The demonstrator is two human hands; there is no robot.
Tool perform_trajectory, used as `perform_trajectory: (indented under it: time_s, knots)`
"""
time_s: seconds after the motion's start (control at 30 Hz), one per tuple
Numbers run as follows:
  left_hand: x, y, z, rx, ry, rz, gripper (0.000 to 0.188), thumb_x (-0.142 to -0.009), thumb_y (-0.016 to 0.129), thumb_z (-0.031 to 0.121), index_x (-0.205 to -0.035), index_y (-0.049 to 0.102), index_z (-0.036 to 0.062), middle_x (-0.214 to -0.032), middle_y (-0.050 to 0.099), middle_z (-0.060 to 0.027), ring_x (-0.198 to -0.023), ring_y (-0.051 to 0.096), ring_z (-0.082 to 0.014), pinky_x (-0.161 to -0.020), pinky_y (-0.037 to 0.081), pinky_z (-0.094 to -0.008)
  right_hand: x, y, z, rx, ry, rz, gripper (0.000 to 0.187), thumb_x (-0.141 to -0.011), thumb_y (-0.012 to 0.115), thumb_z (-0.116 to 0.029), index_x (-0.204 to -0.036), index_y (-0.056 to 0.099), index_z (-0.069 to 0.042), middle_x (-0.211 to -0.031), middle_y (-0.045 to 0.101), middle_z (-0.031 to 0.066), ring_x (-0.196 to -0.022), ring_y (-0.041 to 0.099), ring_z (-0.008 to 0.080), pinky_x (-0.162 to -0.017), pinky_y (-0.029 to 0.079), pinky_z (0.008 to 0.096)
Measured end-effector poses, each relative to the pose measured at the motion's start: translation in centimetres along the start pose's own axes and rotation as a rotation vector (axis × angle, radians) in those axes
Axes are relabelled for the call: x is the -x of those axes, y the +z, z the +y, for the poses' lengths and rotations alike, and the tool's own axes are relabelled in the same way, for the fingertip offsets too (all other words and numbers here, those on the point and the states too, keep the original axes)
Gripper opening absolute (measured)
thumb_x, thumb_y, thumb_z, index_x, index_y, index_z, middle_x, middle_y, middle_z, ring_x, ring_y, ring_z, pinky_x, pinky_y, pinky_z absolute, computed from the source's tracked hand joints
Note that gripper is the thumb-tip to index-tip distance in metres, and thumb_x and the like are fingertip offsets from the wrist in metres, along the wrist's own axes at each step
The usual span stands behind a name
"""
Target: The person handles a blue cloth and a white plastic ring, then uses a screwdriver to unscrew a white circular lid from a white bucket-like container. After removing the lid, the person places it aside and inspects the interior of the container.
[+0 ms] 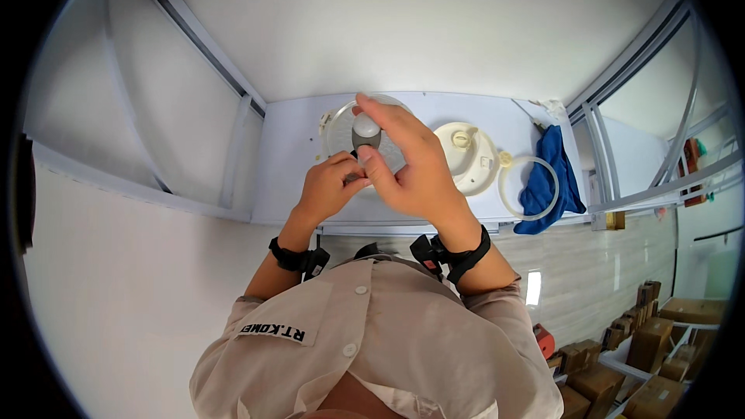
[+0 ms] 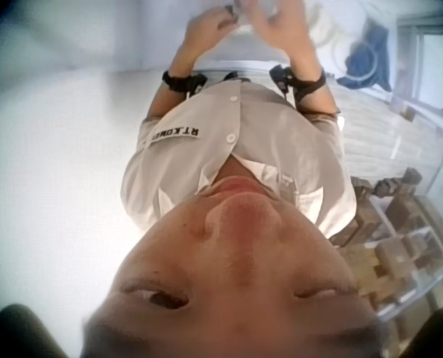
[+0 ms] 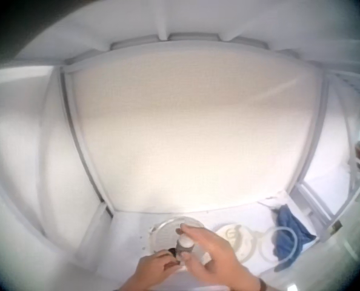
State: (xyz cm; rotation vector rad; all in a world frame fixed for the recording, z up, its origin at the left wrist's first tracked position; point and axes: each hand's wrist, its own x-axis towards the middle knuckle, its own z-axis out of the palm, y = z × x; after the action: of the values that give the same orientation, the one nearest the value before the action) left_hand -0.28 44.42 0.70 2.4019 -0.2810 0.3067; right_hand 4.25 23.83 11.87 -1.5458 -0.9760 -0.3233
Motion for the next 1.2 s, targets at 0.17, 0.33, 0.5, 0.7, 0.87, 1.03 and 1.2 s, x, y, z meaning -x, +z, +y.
perform_trajectory:
  time_s: [0.17,0.33,0.5,0.7,0.87,1.03,1.2]
  knots:
    - [0.0,0.1,0.5,-0.007,-0.023,0.033,0.022,-0.087,0.084,0.03,-0.089,0.074,0.0111,-0.097,0.072,0.0019,-0.079,0.074,-0.0225,-0.067,0.057,-0.0353,0.3,0.1,0.1,0.208,-0.039,0.047,0.062,-0.084,0.086,-0.007,-0.142,0.065,-0.005,-0.123,0.067,0.0154,-0.112,0.065,0.0292,-0.094,0.054,0.0362]
    - [0.1,-0.1,1.1,0.082,-0.017,0.049,0.026,-0.083,0.088,0.026,-0.096,0.075,0.0078,-0.103,0.074,-0.0009,-0.076,0.072,-0.0215,-0.067,0.056,-0.0359,1.1,0.1,0.5,0.061,0.135,0.068,0.06,-0.088,0.08,-0.003,-0.145,0.062,-0.003,-0.131,0.067,0.0185,-0.122,0.065,0.0317,-0.101,0.053,0.0366]
    - [0.4,0.0,0.0,0.043,0.004,-0.02,0.018,-0.087,0.084,0.023,-0.1,0.079,0.0107,-0.104,0.074,-0.0003,-0.079,0.073,-0.0226,-0.069,0.057,-0.0354,0.9,-0.2,0.5,-0.059,0.082,0.004,0.062,-0.09,0.075,0.0,-0.15,0.057,-0.001,-0.144,0.062,0.022,-0.133,0.062,0.0357,-0.107,0.051,0.0388]
    - [0.3,0.4,0.1,0.076,-0.02,0.013,0.015,-0.088,0.083,0.022,-0.095,0.078,0.0098,-0.101,0.073,-0.0002,-0.078,0.074,-0.0237,-0.069,0.057,-0.035,0.9,-0.5,-0.1,0.226,-0.041,-0.004,0.061,-0.09,0.074,0.001,-0.149,0.059,-0.001,-0.141,0.063,0.0199,-0.125,0.064,0.0347,-0.104,0.052,0.04]
    - [0.0,0.2,0.7,0.108,-0.055,0.02,0.021,-0.087,0.085,0.024,-0.088,0.074,0.0069,-0.095,0.072,-0.0012,-0.077,0.075,-0.0222,-0.068,0.056,-0.0345,1.0,0.2,-0.1,0.028,0.042,0.054,0.057,-0.089,0.078,-0.002,-0.144,0.063,-0.002,-0.135,0.064,0.0194,-0.12,0.064,0.0348,-0.1,0.053,0.039]
    - [0.0,0.6,0.6,0.073,-0.056,0.047,0.024,-0.086,0.086,0.026,-0.085,0.071,0.0068,-0.093,0.072,-0.0012,-0.077,0.076,-0.0205,-0.065,0.056,-0.0338,0.5,-0.3,0.1,0.086,-0.116,0.002,0.056,-0.087,0.081,-0.005,-0.141,0.065,-0.003,-0.134,0.064,0.019,-0.119,0.064,0.035,-0.098,0.053,0.038]
    - [0.1,0.9,0.7,0.03,0.028,0.122,0.025,-0.086,0.086,0.028,-0.086,0.071,0.008,-0.093,0.071,0.0008,-0.075,0.075,-0.0186,-0.062,0.055,-0.0327,0.7,-0.2,-0.1,0.252,-0.086,0.047,0.056,-0.085,0.083,-0.004,-0.138,0.066,-0.002,-0.131,0.063,0.0183,-0.114,0.065,0.0314,-0.093,0.054,0.0377]
